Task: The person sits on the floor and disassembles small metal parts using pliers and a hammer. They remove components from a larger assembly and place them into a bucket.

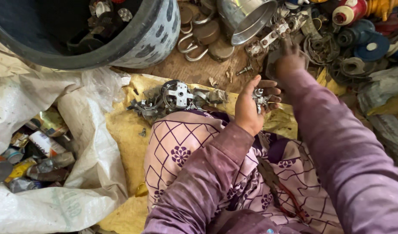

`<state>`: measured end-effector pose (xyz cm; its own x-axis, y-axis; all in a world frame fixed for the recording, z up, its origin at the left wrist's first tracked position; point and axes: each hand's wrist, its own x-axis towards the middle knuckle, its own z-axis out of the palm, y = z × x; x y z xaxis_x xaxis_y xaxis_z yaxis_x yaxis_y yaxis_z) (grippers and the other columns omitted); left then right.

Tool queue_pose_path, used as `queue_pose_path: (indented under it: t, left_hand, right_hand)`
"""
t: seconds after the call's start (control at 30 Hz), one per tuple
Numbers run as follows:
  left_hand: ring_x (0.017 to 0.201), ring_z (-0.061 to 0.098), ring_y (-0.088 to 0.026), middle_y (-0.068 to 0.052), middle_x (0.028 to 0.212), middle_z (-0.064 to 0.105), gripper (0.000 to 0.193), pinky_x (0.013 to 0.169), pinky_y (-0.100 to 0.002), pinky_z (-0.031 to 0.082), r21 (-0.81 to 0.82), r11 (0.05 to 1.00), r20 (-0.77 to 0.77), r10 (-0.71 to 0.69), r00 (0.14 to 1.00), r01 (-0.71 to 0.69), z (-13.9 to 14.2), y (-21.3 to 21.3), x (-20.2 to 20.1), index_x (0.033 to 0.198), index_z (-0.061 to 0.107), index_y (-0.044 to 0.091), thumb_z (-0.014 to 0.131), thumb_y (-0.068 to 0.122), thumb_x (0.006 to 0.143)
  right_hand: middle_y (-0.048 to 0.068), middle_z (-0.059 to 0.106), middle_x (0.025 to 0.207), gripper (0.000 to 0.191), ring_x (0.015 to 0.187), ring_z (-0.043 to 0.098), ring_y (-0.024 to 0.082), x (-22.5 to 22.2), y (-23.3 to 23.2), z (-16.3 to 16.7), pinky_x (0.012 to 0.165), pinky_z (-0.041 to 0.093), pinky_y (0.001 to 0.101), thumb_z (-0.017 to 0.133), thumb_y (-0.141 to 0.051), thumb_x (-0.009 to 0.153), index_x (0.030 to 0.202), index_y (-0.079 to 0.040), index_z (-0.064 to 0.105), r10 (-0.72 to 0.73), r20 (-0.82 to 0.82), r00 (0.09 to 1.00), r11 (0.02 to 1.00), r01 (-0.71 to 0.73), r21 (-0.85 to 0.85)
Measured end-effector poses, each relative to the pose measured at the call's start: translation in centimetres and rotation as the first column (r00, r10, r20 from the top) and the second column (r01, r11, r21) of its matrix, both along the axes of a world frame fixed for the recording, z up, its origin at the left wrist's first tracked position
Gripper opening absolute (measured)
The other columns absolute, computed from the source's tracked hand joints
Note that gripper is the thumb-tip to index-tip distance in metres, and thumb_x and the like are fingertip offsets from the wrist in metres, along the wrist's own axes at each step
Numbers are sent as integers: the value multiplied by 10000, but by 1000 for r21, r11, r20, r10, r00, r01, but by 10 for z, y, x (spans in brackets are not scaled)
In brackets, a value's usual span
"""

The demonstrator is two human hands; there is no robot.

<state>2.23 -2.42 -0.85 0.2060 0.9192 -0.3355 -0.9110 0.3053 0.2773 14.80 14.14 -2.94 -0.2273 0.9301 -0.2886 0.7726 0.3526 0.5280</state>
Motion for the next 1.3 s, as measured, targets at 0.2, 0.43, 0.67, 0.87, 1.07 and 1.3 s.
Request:
queue_pose_path:
  t: [0.2,0.43,0.67,0.87,1.07,1.3]
  left_hand:
    - [703,699,-240,-128,873,737,422,623,-378,561,27,999,39,15,999,-16,-5,2,6,1018,700,19,570,419,1048]
    - [702,699,-237,-134,873,736,439,636,-371,564,21,999,14,31,999,-31,-8,4,-2,1030,697,17,561,433,1045]
    - [707,690,-220,-117,870,728,433,654,-358,561,32,999,-13,41,999,-40,-2,0,-6,1040,698,23,548,429,1056]
    - [714,697,-220,-114,875,731,432,661,-358,566,41,999,-3,13,1000,-13,-1,-3,-7,1039,699,25,543,428,1061]
    - [703,699,-215,-120,877,736,432,646,-347,562,39,999,-32,33,999,-32,-5,-2,-7,1041,701,21,543,422,1065]
    - [710,699,-215,-119,876,733,428,648,-350,566,45,998,-28,36,999,-35,-5,-2,-9,1042,700,18,544,416,1066]
  right_hand:
    - [218,744,1000,207,864,742,357,56,-6,12,743,607,480,647,-224,1011,1026,-37,734,-419,-871,256,862,414,-293]
    - [178,753,989,252,851,748,331,35,4,11,742,603,445,707,-283,897,1011,-64,760,-216,-359,908,946,104,-307]
    - [154,760,998,328,899,753,309,25,9,-8,784,595,430,729,-349,880,1054,-77,784,-237,-360,902,955,147,-258]
    - [162,757,1012,333,920,749,310,45,-7,-8,792,593,438,724,-305,901,1135,-77,788,-199,-916,348,933,353,-69]
    - [176,661,1295,314,1189,602,402,19,-22,18,970,510,500,758,-314,894,1184,-194,778,-197,-638,744,980,144,-136]
    - [60,67,1790,234,1562,44,476,5,-19,1,1155,-20,693,698,-231,846,1024,-304,831,130,-116,985,984,-113,139]
